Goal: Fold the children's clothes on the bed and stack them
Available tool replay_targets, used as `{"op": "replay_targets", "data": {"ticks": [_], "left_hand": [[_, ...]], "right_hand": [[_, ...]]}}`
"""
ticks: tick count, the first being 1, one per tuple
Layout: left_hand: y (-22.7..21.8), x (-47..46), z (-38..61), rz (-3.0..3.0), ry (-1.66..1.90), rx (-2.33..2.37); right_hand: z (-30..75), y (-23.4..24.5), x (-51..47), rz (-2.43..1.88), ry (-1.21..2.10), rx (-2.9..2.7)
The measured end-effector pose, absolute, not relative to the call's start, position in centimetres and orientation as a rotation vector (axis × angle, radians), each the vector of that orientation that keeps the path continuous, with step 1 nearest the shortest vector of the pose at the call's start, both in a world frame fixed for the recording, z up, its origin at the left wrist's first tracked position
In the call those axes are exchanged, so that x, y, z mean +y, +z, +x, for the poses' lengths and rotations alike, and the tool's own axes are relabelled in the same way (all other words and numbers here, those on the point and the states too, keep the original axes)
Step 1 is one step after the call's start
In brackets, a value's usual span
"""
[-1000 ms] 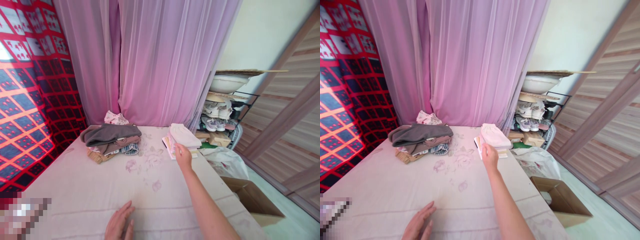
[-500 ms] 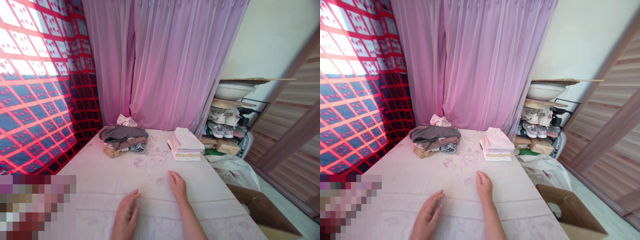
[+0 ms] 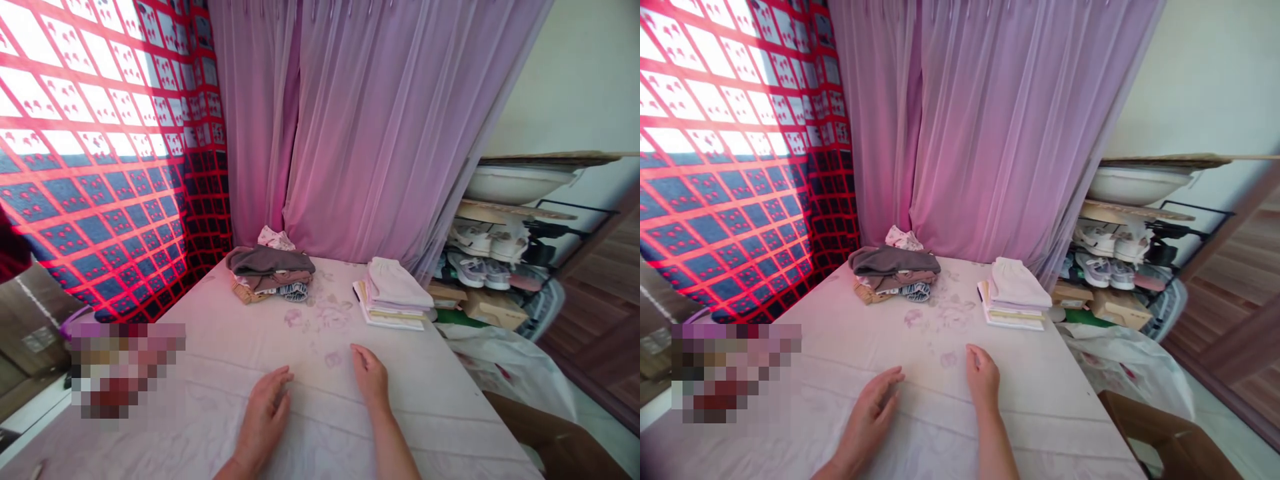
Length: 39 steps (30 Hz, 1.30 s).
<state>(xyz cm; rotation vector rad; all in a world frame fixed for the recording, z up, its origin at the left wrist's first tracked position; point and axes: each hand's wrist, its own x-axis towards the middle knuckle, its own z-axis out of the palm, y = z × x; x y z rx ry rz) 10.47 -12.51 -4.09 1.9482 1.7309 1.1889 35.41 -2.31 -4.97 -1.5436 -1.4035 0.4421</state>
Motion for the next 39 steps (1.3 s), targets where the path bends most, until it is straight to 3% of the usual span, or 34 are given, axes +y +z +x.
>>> {"op": "replay_targets", "data": {"ticks": [39], "left_hand": [[-2.7,-13.2,11.1,1.939,1.008,1.741]], "right_hand": [[36.1,-4.8,-2.8,-1.533,0.628,-1.21]]}}
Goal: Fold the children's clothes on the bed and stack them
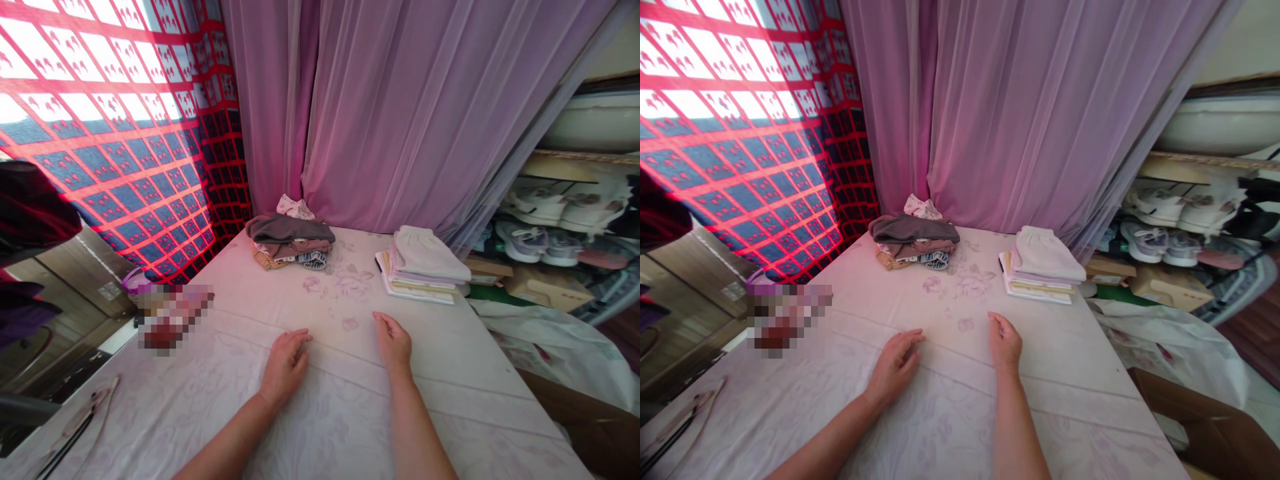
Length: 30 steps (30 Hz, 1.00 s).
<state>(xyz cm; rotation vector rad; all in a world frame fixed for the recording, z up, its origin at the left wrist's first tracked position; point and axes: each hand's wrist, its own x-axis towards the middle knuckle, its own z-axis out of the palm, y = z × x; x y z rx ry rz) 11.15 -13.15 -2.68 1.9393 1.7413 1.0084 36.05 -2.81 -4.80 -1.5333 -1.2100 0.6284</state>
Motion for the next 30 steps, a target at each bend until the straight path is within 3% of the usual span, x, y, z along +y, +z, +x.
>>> {"op": "replay_targets", "data": {"ticks": [16,25,30], "left_hand": [[-3.5,-9.6,10.1,1.745,1.108,1.746],[5.8,2.4,0.5,2.061,1.0,2.192],[8.4,5.2,-3.3,2.04,0.572,2.554]], "right_hand": [[36.0,-4.9,-2.6,-1.55,0.644,-1.239],[36.1,-4.9,-2.5,-1.562,0.655,-1.227],[36.0,-4.9,-2.3,-1.565,0.66,-1.239]]}}
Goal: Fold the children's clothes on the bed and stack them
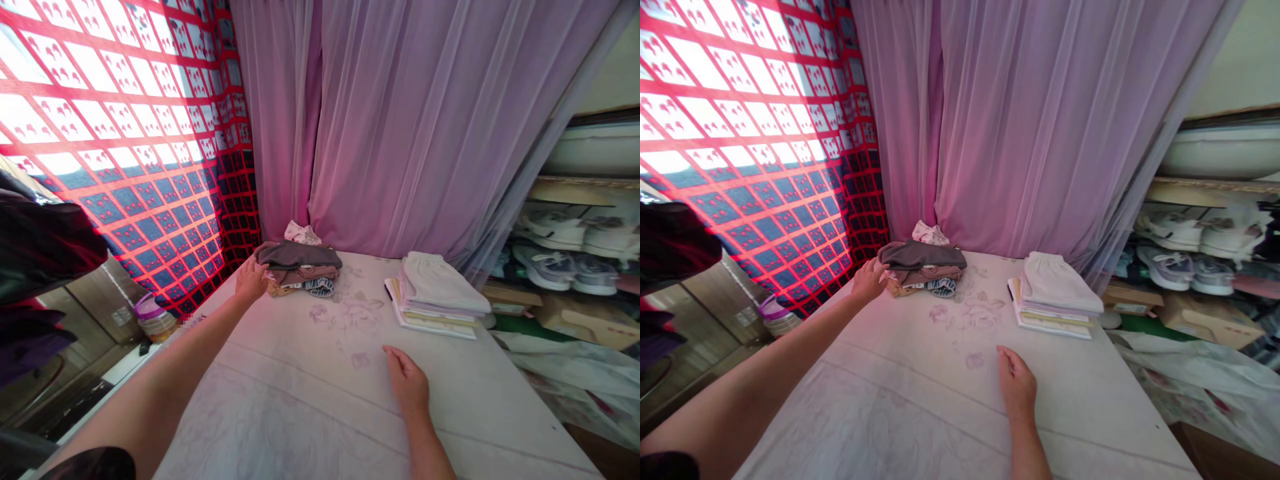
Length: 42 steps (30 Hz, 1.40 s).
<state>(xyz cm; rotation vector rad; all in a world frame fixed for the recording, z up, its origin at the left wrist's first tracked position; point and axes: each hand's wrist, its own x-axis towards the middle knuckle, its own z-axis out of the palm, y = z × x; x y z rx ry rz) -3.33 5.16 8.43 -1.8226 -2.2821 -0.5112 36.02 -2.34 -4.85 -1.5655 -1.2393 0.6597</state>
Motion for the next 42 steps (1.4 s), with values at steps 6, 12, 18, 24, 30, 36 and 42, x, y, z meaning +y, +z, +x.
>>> {"op": "replay_targets", "data": {"ticks": [6,12,18,24,30,36,42], "left_hand": [[9.5,6.5,-3.7,-1.852,-0.301,-2.333],[11.1,6.4,-1.8,-1.846,-0.378,-2.29],[10.3,1.2,3.0,-2.122,-0.651,-1.872],[7.4,-5.3,7.4,-2.686,-0.654,-1.55],[8.5,-1.4,5.4,-2.313,-0.752,-1.76],[8.1,2.9,5.0,-2.206,-0.552,-2.029],[6.8,-0.6,7.0,-2.525,-0.508,-1.642]], "right_hand": [[35.8,-4.6,-2.3,-1.575,0.668,-1.248],[35.8,-4.2,-2.3,-1.586,0.647,-1.257],[35.6,-4.1,-2.2,-1.579,0.652,-1.259],[35.8,-4.4,-2.3,-1.56,0.671,-1.256],[35.9,-4.5,-2.4,-1.546,0.673,-1.271],[36.0,-4.6,-2.3,-1.535,0.677,-1.252],[36.0,-4.6,-2.1,-1.526,0.694,-1.198]]}}
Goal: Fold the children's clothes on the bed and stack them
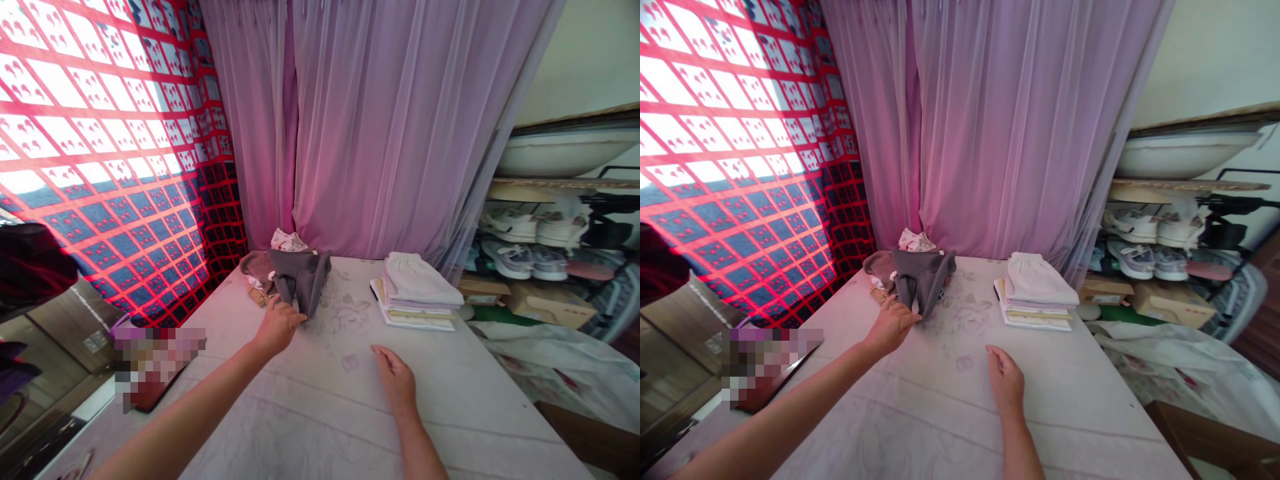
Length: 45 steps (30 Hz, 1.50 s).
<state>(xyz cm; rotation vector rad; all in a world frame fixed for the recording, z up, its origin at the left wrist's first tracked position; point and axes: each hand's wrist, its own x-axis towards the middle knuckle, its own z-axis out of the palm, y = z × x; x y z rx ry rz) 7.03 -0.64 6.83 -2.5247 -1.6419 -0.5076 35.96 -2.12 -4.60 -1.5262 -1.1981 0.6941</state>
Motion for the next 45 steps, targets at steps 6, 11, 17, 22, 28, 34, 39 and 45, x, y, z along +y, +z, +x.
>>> {"op": "replay_targets", "data": {"ticks": [6,11,17,22,28,34,39,45], "left_hand": [[5.9,-6.5,6.3,-2.884,-0.409,-1.373],[5.4,-9.1,4.4,-3.191,-0.341,-1.383],[6.1,-7.0,1.6,-3.442,-0.456,-1.572],[6.1,-6.7,0.5,-3.308,-0.478,-1.766],[5.8,-8.8,0.6,-3.145,-0.577,-2.04],[4.3,-9.2,0.0,-3.028,-0.681,-2.007],[3.8,-9.3,0.5,-2.98,-0.632,-1.653],[5.0,-9.2,4.0,-3.057,-0.624,-1.459]], "right_hand": [[35.9,-4.7,-2.1,-1.525,0.661,-1.158],[35.9,-5.2,-2.2,-1.534,0.593,-1.168],[35.2,-5.2,-1.9,-1.656,0.343,-1.433],[33.6,-3.0,1.1,-1.711,0.236,-1.69],[31.2,-0.6,5.4,-1.958,0.417,-1.71],[31.3,-0.1,5.5,-1.955,0.555,-1.574],[34.9,-0.5,1.3,-1.872,0.475,-1.291],[39.2,-0.3,-5.9,-1.495,0.189,-0.553]]}}
